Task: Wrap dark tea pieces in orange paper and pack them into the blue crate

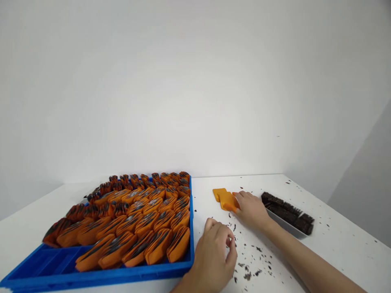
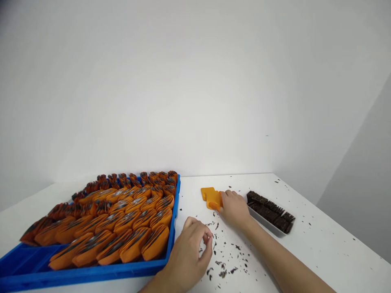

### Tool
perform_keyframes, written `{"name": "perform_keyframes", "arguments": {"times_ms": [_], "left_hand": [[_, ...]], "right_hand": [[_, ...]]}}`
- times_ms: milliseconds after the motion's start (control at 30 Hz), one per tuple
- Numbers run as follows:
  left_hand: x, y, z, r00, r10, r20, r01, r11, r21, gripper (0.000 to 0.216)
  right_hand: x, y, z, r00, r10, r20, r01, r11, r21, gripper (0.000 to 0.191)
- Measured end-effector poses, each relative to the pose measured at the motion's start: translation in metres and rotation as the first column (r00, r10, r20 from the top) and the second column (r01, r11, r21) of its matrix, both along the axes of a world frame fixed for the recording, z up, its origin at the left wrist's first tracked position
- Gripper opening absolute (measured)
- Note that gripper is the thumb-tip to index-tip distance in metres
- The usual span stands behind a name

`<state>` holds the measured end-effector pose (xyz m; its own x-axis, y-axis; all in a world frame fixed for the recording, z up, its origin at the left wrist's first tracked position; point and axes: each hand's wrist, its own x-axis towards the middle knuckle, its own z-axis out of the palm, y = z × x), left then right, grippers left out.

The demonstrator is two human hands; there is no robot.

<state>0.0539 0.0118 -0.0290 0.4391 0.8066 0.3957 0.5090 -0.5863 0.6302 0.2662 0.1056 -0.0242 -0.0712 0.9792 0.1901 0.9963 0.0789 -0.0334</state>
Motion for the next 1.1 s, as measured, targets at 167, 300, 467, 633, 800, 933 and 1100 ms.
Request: {"name": "perform_keyframes", "arguments": {"times_ms": [167, 300, 467, 633, 800, 933, 1100], "left_hand": [[0.000, 0.001, -0.002, 1.000, -0.016, 0.007, 0.017, 1.000, -0.013, 0.024], [0.000, 0.000, -0.002, 1.000, -0.007, 0.020, 0.007, 0.999, -0.034, 0.022], [0.001, -0.003, 0.001, 0.999, -0.005, 0.036, 0.006, 0.999, -0.044, 0.022], [0.001, -0.002, 0.002, 0.999, 0.003, 0.040, -0.001, 0.998, -0.058, 0.018], [0.001, -0.001, 0.003, 0.998, 0.010, 0.061, -0.006, 0.998, -0.066, 0.018], [0.000, -0.001, 0.002, 0.998, 0.007, 0.068, -0.003, 0.998, -0.055, 0.020], [0.000, -0.002, 0.001, 0.998, 0.001, 0.060, 0.003, 0.998, -0.068, 0.023]], "right_hand": [[-0.009, 0.007, -0.006, 0.995, -0.082, -0.048, 0.082, 0.997, -0.015, 0.062], [-0.019, 0.007, -0.011, 0.996, -0.051, -0.070, 0.050, 0.998, -0.024, 0.067], [-0.019, 0.007, -0.007, 0.989, -0.023, -0.144, 0.017, 0.999, -0.048, 0.063], [-0.020, 0.010, -0.006, 0.979, 0.008, -0.205, -0.023, 0.997, -0.073, 0.052], [-0.021, 0.007, -0.006, 0.972, 0.025, -0.234, -0.042, 0.997, -0.068, 0.045], [-0.020, 0.001, -0.006, 0.975, -0.041, -0.220, 0.029, 0.998, -0.058, 0.051], [-0.018, -0.005, -0.007, 0.977, -0.139, -0.163, 0.134, 0.990, -0.043, 0.050]]}}
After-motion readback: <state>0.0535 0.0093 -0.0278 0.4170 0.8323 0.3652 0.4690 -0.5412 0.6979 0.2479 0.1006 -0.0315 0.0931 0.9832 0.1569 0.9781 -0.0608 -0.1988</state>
